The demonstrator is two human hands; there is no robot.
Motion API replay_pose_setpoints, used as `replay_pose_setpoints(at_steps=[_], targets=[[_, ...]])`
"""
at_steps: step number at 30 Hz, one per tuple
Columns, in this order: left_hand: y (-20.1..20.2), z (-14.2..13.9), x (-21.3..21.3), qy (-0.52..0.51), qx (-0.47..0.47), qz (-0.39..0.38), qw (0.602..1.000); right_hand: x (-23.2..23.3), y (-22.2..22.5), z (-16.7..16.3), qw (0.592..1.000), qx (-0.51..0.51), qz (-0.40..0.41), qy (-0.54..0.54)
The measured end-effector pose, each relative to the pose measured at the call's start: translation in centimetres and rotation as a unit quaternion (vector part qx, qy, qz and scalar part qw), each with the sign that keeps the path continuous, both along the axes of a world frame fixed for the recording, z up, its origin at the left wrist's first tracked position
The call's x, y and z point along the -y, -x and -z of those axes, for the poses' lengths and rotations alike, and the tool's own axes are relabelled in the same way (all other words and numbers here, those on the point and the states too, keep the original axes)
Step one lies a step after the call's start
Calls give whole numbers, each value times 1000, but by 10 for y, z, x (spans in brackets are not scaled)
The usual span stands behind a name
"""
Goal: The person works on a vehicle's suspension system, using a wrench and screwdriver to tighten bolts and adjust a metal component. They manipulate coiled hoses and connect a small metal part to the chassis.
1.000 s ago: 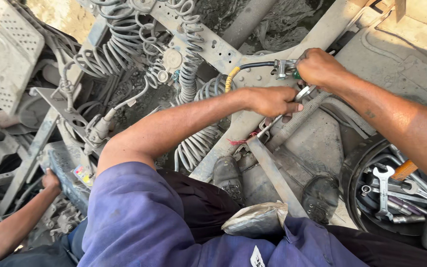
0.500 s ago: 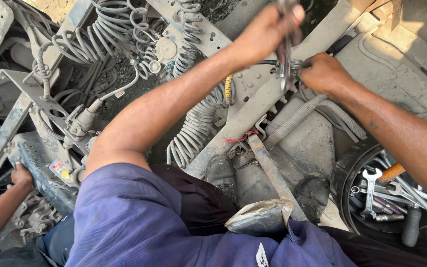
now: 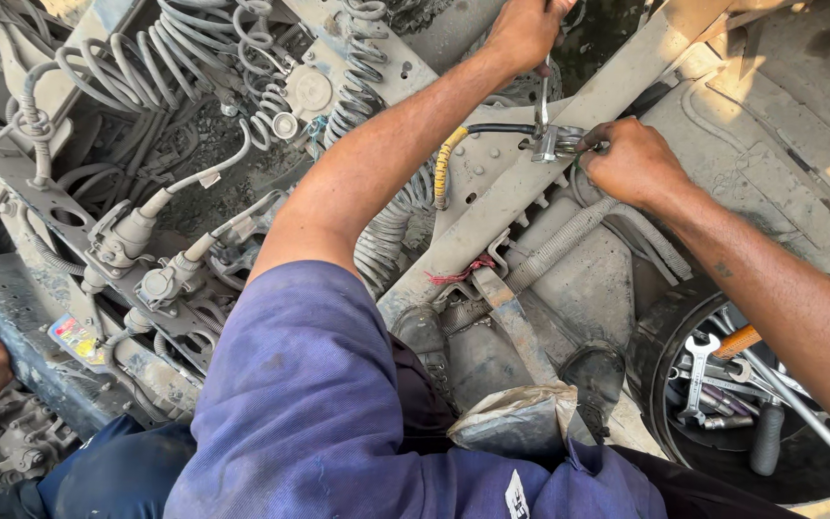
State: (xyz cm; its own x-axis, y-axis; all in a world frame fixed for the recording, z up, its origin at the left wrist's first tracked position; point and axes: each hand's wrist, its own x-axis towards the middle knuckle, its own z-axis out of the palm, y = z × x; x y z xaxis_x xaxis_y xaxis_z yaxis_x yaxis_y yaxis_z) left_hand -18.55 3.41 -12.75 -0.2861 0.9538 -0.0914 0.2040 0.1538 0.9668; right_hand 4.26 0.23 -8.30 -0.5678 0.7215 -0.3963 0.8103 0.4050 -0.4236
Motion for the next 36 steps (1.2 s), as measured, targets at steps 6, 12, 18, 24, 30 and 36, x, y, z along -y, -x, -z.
replay_pose_setpoints(at_steps=[6, 12, 18, 24, 30, 36], targets=[[-7, -2, -9, 12, -24, 61, 998, 1, 0, -2, 1000, 9, 11, 13], [-14, -1, -12, 5, -110, 64, 992, 2, 6, -8, 998, 37, 11, 49], [-17, -12, -7, 11, -102, 75, 992, -3, 12, -9, 983, 92, 56, 149], [-18, -22, -1, -5, -107, 97, 990, -18, 10, -4, 969, 27, 4, 247], [-18, -29, 4, -27, -98, 105, 989, -26, 19, -8, 938, 46, -27, 343], [-20, -33, 16, -69, -87, 125, 986, -26, 26, -8, 940, 96, -55, 322]])
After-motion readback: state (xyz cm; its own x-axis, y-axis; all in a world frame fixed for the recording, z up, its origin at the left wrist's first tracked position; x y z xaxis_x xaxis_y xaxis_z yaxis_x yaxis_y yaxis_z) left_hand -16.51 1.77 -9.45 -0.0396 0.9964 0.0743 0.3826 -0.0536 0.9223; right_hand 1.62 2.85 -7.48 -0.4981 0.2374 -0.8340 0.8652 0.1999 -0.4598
